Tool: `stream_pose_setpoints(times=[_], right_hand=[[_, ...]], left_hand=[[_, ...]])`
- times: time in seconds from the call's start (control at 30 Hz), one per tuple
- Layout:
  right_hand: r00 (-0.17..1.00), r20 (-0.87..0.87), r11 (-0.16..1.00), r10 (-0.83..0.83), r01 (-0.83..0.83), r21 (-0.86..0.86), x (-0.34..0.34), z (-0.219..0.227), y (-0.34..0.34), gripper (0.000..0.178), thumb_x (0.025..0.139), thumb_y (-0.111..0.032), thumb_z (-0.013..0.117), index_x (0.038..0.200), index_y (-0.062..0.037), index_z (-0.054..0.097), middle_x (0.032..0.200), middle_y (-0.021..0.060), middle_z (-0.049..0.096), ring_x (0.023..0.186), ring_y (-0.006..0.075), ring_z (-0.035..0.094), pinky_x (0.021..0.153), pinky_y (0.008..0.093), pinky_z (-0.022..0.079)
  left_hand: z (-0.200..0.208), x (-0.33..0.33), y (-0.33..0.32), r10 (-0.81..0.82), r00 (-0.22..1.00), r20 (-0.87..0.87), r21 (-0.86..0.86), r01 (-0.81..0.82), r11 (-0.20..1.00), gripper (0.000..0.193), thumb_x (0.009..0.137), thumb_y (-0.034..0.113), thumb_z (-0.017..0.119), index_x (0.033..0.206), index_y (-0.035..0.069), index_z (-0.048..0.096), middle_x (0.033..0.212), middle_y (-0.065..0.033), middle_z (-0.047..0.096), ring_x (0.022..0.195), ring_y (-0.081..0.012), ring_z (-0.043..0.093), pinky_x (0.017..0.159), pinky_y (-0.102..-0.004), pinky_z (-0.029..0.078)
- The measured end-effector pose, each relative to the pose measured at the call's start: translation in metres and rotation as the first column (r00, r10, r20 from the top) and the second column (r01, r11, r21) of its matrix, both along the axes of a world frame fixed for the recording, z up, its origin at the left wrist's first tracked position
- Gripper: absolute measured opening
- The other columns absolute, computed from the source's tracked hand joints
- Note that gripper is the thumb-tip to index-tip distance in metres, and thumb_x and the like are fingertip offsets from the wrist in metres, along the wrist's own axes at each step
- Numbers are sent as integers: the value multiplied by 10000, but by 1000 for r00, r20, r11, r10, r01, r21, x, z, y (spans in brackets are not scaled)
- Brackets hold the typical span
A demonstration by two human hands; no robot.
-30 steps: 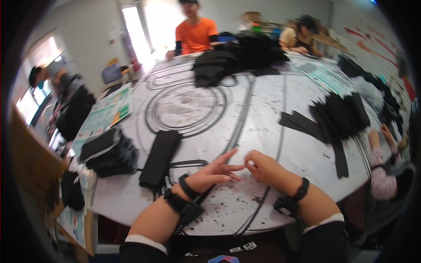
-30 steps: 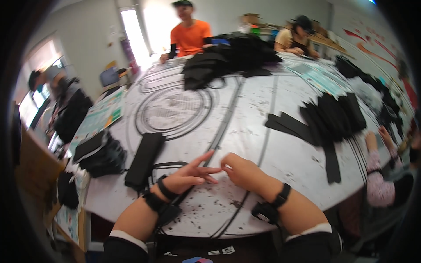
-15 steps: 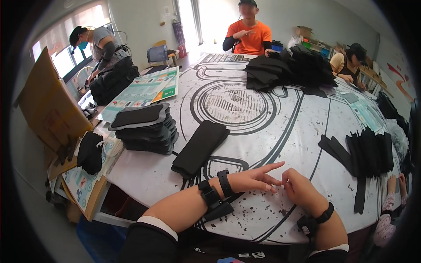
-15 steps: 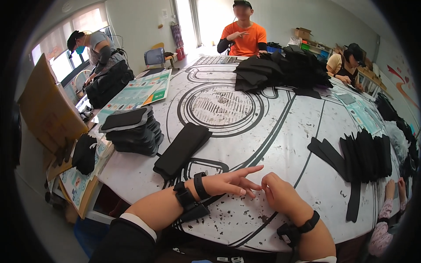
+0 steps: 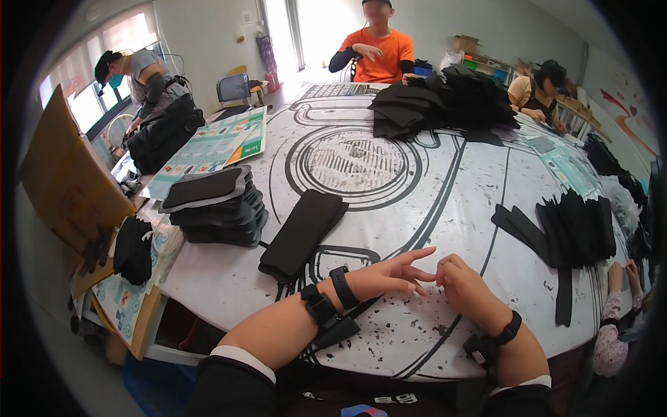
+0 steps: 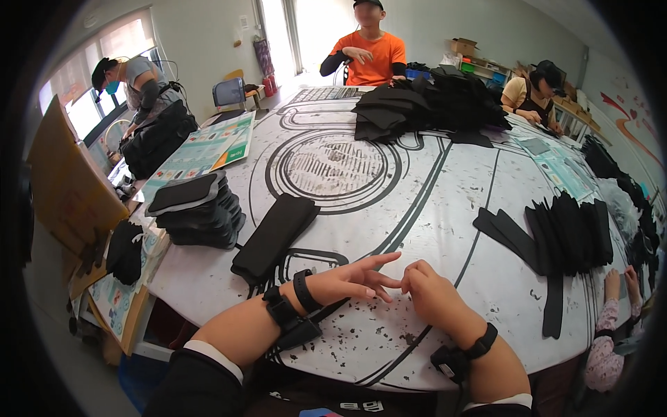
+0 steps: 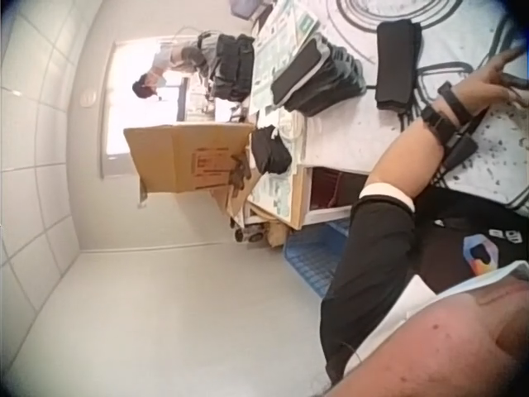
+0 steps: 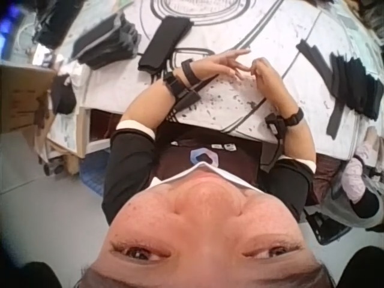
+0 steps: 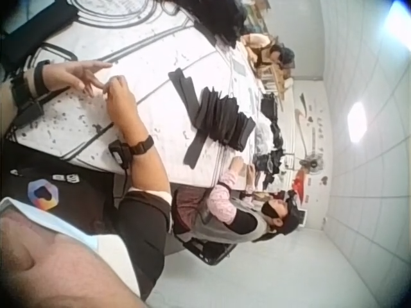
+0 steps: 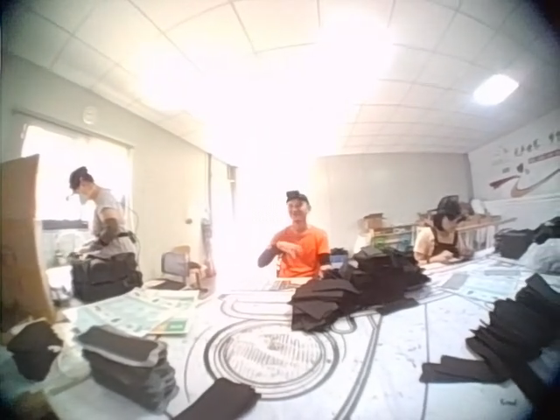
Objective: Inspecting and aligning shoe tongue or upper components against a template.
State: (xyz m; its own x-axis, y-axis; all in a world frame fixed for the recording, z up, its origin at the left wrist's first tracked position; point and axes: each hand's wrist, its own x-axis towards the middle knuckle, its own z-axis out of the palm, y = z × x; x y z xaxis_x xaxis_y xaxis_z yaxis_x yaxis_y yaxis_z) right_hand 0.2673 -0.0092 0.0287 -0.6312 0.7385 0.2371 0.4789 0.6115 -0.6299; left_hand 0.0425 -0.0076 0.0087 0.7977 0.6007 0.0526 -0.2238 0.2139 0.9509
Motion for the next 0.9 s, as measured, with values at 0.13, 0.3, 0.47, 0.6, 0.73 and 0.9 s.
stream_pose_setpoints(times=[0.13,0.3,0.47,0.6,0.73,0.9], right_hand=[[999,-39,1000,-17,18,14,3,-6,3,148,749,69,469,844,-43,467,866,116,516,714,313,551,605,365,456],[996,69,997,53,-56,47,6,-7,4,138,757,57,489,844,-46,462,845,111,513,703,326,553,595,367,452],[995,74,997,65,-67,28,3,0,1,145,729,71,497,806,-43,451,870,111,503,704,328,550,593,364,448],[991,63,993,114,-113,-28,5,1,1,140,694,85,490,759,-32,450,899,113,481,694,317,536,597,351,446],[993,47,994,106,-105,-27,4,-1,2,133,681,90,479,738,-26,445,904,113,466,689,313,523,601,344,444],[996,-15,996,84,-84,0,3,-5,2,150,677,111,455,753,-16,429,922,145,419,713,330,492,610,350,439]], left_hand=[[1,-1,-2,-15,1000,-15,-36,15,999,784,822,133,563,1442,156,85,1274,-134,476,1090,-188,517,946,-324,365],[4,0,-3,-62,998,-23,-34,61,998,784,815,127,562,1443,162,93,1273,-136,474,1097,-189,512,933,-317,367],[5,-1,-2,-49,998,-38,-32,48,998,778,813,125,560,1442,160,102,1260,-157,484,1103,-189,509,941,-329,358],[5,-1,-3,-44,999,-26,-28,44,999,778,812,128,563,1441,153,106,1270,-148,481,1104,-192,509,956,-342,349],[3,-1,-1,-31,999,-10,-19,30,999,781,807,126,568,1439,141,110,1289,-126,473,1101,-194,510,966,-352,343],[2,1,0,-24,1000,18,-21,25,999,777,805,118,565,1438,135,114,1299,-127,464,1076,-191,519,961,-346,347]])
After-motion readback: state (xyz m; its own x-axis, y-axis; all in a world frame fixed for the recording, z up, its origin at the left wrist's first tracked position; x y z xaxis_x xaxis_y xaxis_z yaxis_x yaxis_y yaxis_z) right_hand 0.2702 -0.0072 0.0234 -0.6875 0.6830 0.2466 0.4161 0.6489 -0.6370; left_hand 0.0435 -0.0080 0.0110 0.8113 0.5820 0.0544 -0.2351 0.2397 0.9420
